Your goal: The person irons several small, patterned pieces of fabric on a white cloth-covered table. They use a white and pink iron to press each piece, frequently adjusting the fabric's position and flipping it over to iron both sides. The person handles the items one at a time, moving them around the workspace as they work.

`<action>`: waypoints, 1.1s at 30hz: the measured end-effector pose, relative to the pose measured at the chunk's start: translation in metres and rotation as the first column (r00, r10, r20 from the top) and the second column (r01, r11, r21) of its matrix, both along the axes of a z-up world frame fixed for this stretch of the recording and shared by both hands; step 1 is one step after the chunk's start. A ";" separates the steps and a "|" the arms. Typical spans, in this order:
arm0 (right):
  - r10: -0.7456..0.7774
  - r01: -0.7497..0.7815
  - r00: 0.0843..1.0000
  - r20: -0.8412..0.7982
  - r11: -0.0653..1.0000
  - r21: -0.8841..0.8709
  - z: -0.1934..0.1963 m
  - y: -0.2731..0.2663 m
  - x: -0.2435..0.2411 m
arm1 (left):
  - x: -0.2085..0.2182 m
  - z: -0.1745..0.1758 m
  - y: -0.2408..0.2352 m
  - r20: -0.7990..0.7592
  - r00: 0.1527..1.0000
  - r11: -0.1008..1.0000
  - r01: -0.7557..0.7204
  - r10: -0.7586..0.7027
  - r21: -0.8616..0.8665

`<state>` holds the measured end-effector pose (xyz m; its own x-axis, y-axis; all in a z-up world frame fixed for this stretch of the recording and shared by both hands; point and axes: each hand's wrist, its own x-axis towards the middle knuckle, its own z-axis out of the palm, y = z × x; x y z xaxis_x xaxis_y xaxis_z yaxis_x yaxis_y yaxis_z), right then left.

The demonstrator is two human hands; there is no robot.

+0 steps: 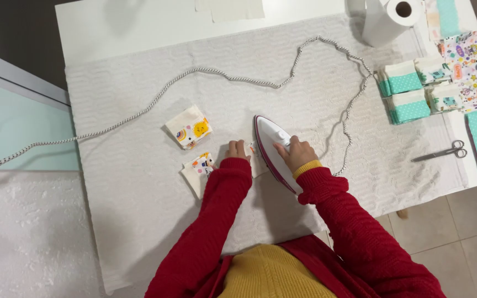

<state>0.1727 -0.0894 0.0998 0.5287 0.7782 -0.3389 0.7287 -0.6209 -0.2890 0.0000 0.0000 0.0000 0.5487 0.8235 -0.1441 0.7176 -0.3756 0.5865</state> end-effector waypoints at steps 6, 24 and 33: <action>-0.064 0.062 0.996 -0.055 0.997 -0.049 0.003 -0.023 0.028 | 0.009 0.023 0.014 -0.184 0.983 0.993 -0.049 0.029 -0.108; -0.198 0.196 0.979 -0.050 0.980 -0.033 0.009 -0.064 0.057 | -0.008 0.010 0.028 0.220 0.960 0.984 -0.164 0.174 -0.064; -0.206 0.207 0.978 -0.043 0.978 0.031 0.054 -0.061 0.050 | -0.017 0.036 -0.014 0.322 0.892 0.860 0.128 -0.317 0.494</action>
<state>0.2225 -0.1509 0.1539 0.6661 0.6653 -0.3370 0.5733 -0.7458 -0.3392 -0.0166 -0.0135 0.0360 0.6569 0.5918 0.4671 0.3376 -0.7848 0.5197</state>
